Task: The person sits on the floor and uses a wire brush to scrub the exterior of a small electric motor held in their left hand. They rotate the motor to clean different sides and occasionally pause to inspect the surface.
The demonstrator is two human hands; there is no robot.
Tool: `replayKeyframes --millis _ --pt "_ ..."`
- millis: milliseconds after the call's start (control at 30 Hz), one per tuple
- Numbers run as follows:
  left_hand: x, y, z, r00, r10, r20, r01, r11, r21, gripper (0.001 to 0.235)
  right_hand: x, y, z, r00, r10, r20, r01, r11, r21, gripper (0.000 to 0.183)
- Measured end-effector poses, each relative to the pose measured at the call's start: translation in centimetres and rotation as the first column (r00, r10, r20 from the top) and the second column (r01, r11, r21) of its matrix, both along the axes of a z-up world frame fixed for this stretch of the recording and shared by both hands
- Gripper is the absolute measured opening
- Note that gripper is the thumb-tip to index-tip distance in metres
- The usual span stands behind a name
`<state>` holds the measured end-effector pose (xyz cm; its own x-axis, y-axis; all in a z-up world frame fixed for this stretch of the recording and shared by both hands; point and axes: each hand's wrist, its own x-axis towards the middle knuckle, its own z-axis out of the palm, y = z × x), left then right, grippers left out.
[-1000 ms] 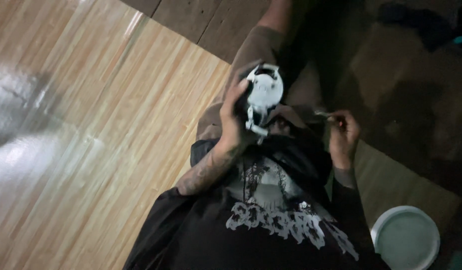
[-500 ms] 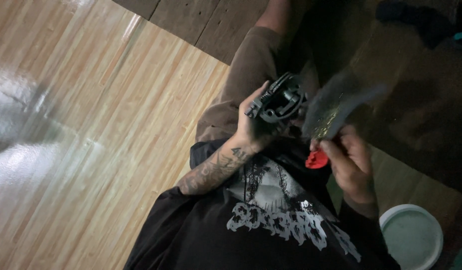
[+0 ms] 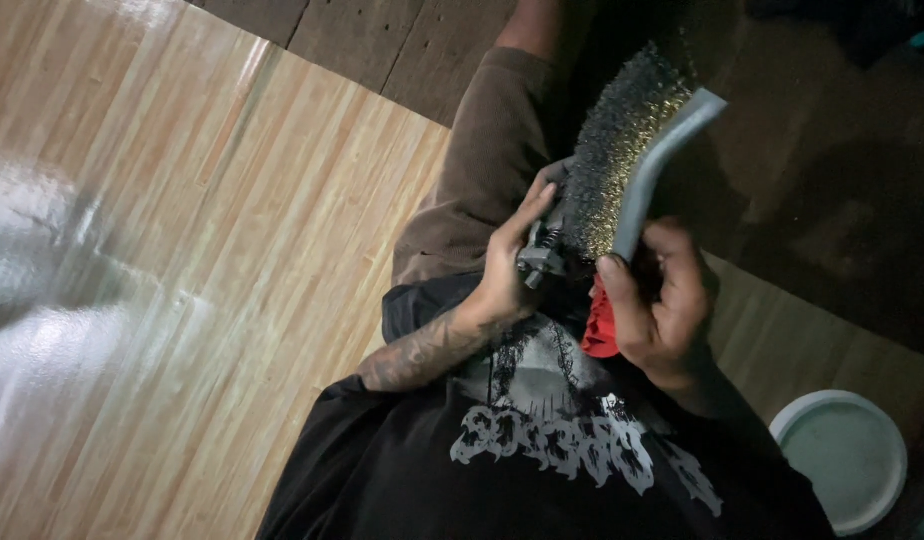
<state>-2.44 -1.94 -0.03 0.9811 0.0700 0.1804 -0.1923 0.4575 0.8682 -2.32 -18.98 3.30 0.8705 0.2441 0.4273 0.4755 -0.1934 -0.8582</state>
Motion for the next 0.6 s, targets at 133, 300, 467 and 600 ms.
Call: replayKeyframes --millis 133,300,467,600 --pt "0.2 0.6 3.5 0.989 0.008 -0.150 -0.038 0.979 -0.200 0.067 -1.0 0.2 -1.1 0.999 -0.011 0.040 0.012 0.999 -0.048 0.029" --pt "0.8 0.0 1.3 0.984 0.017 -0.179 -0.077 0.939 -0.335 0.059 -0.1 0.1 -1.6 0.999 0.000 0.051 0.001 1.000 -0.007 0.027" --pt "1.0 0.4 1.8 0.991 -0.029 -0.133 -0.017 0.943 -0.333 0.055 0.5 -2.6 -3.4 0.994 0.111 0.012 -0.112 0.994 0.006 0.022" --pt "0.3 0.4 4.0 0.985 -0.038 -0.166 0.008 0.984 -0.176 0.072 2.3 -2.0 -0.8 0.961 0.090 0.261 -0.054 0.988 -0.142 0.025"
